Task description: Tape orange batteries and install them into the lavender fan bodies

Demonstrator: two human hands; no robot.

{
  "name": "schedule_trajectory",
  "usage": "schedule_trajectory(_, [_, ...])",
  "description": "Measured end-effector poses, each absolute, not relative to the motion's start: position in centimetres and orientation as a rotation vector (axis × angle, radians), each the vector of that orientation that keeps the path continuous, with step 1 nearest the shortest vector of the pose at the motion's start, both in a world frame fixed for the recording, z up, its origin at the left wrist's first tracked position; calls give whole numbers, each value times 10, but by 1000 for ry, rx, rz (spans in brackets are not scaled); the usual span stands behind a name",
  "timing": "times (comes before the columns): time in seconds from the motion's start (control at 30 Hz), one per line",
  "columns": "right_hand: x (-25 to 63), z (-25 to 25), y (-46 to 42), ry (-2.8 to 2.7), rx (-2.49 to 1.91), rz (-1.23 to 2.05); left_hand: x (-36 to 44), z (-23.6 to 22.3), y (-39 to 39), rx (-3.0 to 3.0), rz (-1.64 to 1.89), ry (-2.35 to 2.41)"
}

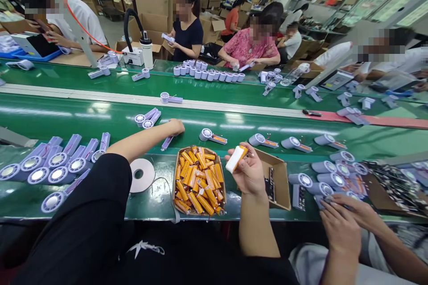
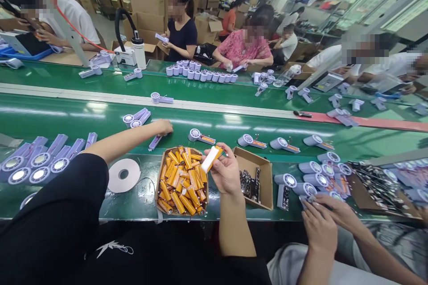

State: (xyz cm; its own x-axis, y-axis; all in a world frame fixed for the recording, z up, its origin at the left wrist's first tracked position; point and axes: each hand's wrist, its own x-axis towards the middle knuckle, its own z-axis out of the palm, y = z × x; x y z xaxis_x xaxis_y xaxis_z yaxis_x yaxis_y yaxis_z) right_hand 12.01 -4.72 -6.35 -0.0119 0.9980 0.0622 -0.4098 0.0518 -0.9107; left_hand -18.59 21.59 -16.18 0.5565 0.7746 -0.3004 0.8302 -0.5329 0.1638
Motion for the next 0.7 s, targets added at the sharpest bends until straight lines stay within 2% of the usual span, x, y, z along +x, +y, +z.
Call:
schedule_trajectory(0.27, [115,-62,-33,-963,-866,1361,-223,-134,191,2712,-295,1257])
schedule_trajectory(0.57, [55,-74,67,-1126,-849,1614,-212,-130,193,2753,-228,1150])
schedule_trajectory(0.7, [41,-93,109,-1353,-946,1445,-194,-138,199,2751,-129,1100])
